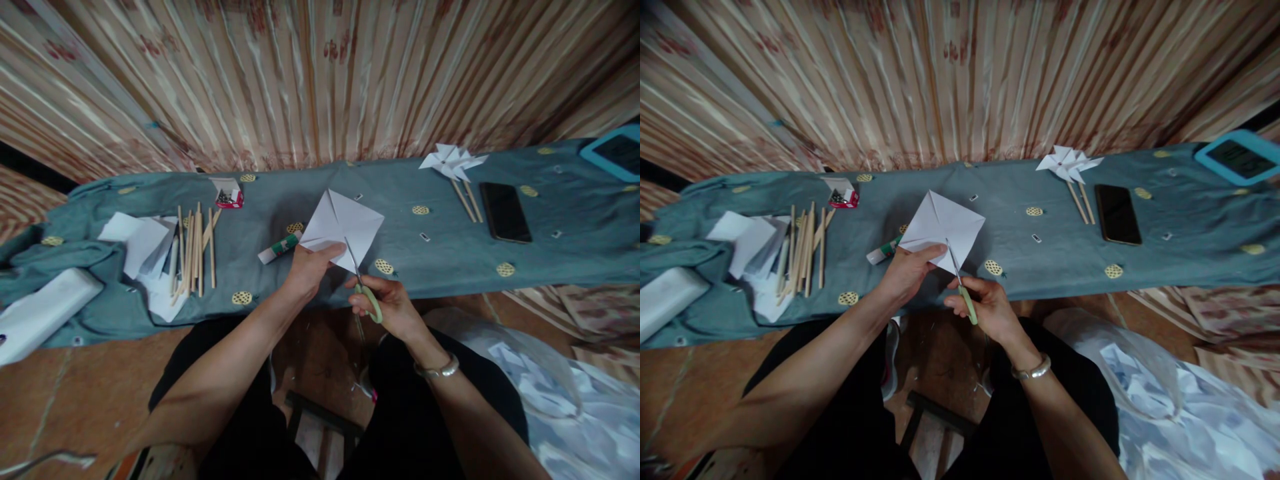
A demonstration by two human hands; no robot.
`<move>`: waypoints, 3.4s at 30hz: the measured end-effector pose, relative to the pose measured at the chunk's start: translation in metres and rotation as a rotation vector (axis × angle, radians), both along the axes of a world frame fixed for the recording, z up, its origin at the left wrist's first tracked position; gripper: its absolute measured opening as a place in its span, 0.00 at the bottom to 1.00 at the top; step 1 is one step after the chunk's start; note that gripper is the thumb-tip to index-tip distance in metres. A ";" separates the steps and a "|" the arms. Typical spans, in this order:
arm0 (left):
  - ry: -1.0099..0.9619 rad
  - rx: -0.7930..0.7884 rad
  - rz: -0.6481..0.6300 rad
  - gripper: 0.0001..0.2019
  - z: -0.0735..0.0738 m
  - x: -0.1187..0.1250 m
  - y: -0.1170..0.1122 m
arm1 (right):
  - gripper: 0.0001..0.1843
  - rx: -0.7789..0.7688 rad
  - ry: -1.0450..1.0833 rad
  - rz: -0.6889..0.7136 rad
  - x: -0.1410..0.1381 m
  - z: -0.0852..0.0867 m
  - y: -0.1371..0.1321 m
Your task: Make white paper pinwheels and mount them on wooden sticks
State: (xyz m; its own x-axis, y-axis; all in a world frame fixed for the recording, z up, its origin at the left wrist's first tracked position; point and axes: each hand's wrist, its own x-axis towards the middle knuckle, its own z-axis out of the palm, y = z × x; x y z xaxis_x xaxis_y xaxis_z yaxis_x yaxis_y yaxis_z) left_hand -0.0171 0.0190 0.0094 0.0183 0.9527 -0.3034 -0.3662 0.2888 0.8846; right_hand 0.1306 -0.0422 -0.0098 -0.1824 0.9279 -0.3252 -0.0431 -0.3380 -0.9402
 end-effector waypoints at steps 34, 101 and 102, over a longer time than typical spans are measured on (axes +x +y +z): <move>0.022 0.006 -0.131 0.20 -0.020 0.004 0.011 | 0.20 0.307 -1.433 -0.260 0.064 0.003 0.028; 0.195 0.074 -0.420 0.20 0.007 -0.065 -0.025 | 0.17 -0.047 0.480 -0.257 -0.023 0.025 0.043; 0.282 0.117 -0.420 0.21 0.003 -0.069 -0.021 | 0.17 -0.067 0.521 -0.300 -0.022 0.025 0.044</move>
State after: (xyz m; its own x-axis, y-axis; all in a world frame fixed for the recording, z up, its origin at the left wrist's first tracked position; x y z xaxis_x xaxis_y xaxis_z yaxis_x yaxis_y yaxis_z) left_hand -0.0864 -0.0021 0.0123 0.3390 0.9088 -0.2432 0.0175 0.2524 0.9675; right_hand 0.1084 0.0022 0.0150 -0.0670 0.9441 -0.3227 -0.5945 -0.2975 -0.7470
